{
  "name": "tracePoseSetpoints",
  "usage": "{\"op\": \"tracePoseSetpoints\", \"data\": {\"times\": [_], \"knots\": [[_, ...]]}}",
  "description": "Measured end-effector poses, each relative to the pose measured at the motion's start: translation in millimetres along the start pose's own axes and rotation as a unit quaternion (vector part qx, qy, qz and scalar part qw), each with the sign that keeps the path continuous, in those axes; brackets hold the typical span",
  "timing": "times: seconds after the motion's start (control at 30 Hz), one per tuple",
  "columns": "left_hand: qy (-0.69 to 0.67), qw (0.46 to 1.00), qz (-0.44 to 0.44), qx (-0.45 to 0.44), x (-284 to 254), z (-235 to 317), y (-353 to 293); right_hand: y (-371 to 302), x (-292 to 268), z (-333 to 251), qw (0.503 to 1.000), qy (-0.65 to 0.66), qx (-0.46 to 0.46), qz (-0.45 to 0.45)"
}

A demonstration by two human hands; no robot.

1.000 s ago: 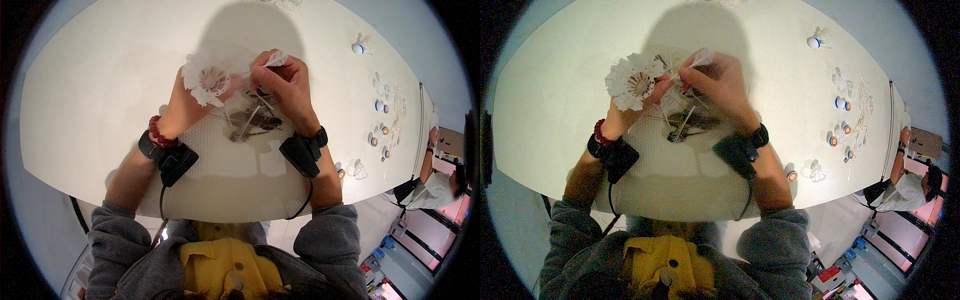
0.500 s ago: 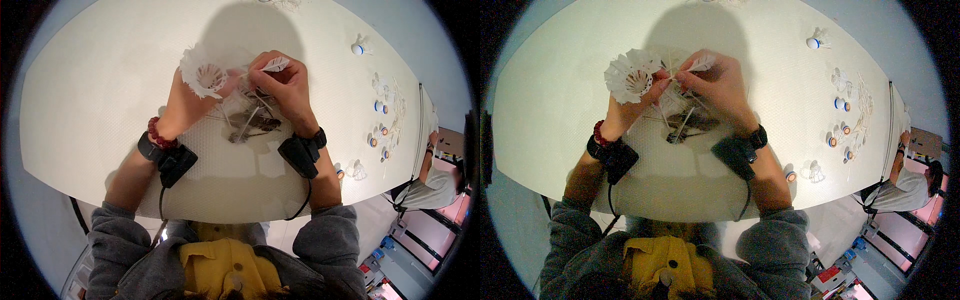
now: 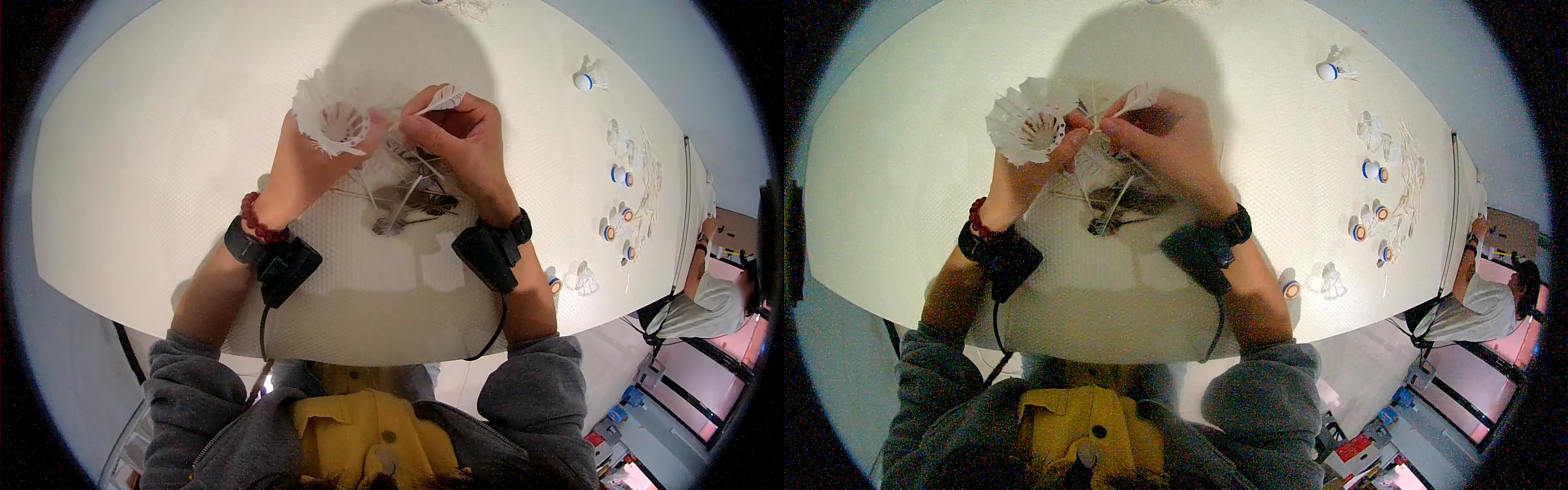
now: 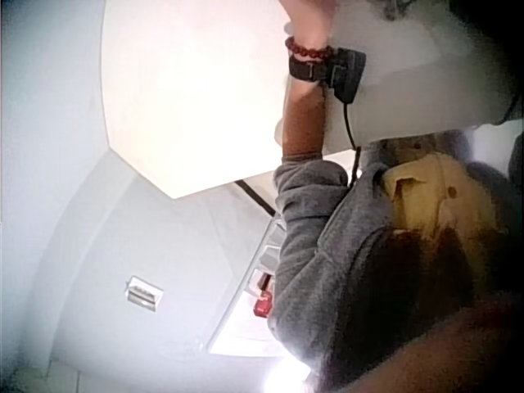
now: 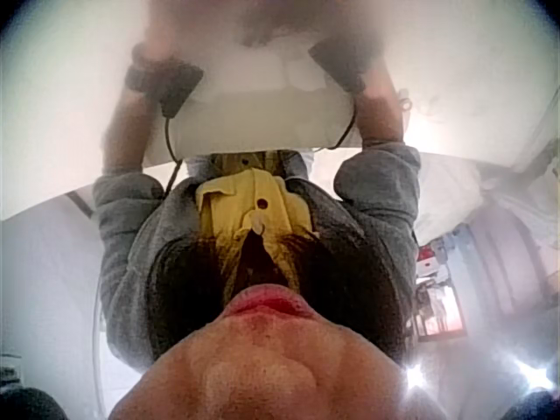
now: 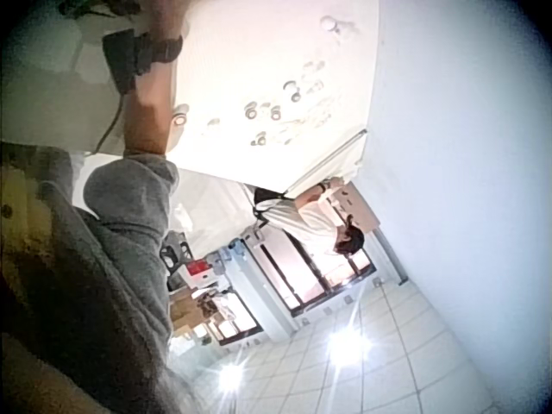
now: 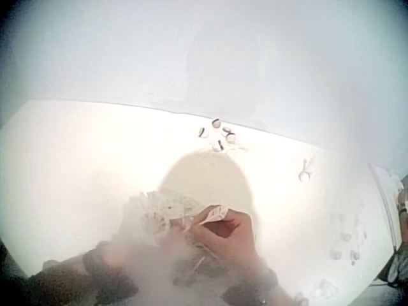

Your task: The person assembles shuttlecocks by hand, inserting feathers one by one into the base of a shuttlecock, then picking up another base to repeat the process.

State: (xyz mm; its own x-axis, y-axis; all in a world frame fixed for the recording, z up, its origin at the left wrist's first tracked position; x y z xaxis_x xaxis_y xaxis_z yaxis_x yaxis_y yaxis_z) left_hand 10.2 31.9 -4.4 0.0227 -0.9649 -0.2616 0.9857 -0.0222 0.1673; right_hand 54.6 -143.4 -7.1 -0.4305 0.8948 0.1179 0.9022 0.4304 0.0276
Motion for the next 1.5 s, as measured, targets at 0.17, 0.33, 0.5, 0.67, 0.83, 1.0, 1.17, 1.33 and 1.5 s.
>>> {"op": "tracePoseSetpoints", "data": {"times": [0.17, 0.33, 0.5, 0.67, 0.83, 1.0, 1.17, 1.33, 1.5], "knots": [[0.027, 0.999, -0.007, 0.025, 1.2, -2.5, -1.8, 0.6, 2.5, -2.8, 1.0, 0.014, -0.017, -0.005], [0.073, 0.995, -0.02, 0.058, -1.8, 1.8, -2.3, 0.2, 8.0, -2.6, 1.0, -0.003, -0.021, -0.019], [0.102, 0.99, -0.011, 0.099, -1.7, 7.2, -1.9, -0.3, 9.9, -4.1, 0.998, -0.049, -0.02, -0.022], [0.075, 0.996, -0.017, 0.043, -2.8, -6.8, -4.1, 0.5, 7.0, -1.6, 0.998, -0.051, -0.022, -0.026], [0.058, 0.998, -0.021, 0.022, -3.6, -14.3, -2.4, 1.1, 5.2, -1.3, 0.998, -0.058, -0.036, -0.018], [0.063, 0.996, -0.005, 0.056, -1.7, -1.4, -1.9, 0.4, 8.1, -5.3, 0.998, -0.034, -0.052, -0.02], [0.076, 0.994, 0.005, 0.084, -2.4, 3.2, -2.8, 0.0, 8.9, -7.7, 0.997, -0.045, -0.061, -0.027], [0.109, 0.99, -0.014, 0.09, -3.6, 4.4, -1.9, 0.6, 6.9, -4.9, 0.996, -0.066, -0.052, -0.027], [0.084, 0.994, -0.022, 0.062, -4.1, 3.6, -3.4, 0.0, 5.4, -3.4, 0.997, -0.072, -0.028, -0.029]]}}
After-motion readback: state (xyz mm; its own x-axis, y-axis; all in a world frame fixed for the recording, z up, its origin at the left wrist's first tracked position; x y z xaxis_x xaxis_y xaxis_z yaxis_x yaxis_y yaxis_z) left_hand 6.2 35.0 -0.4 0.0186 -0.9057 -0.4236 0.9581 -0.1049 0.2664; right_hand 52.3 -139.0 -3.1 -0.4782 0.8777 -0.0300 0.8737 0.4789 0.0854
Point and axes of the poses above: each hand's wrist, its own y-axis towards the middle knuckle, its own x-axis out of the palm, z = x × y, the point moved 3 cm from there along y, towards the middle knuckle, and after that the axes turned 2 degrees about y, right-handed, at the moved point
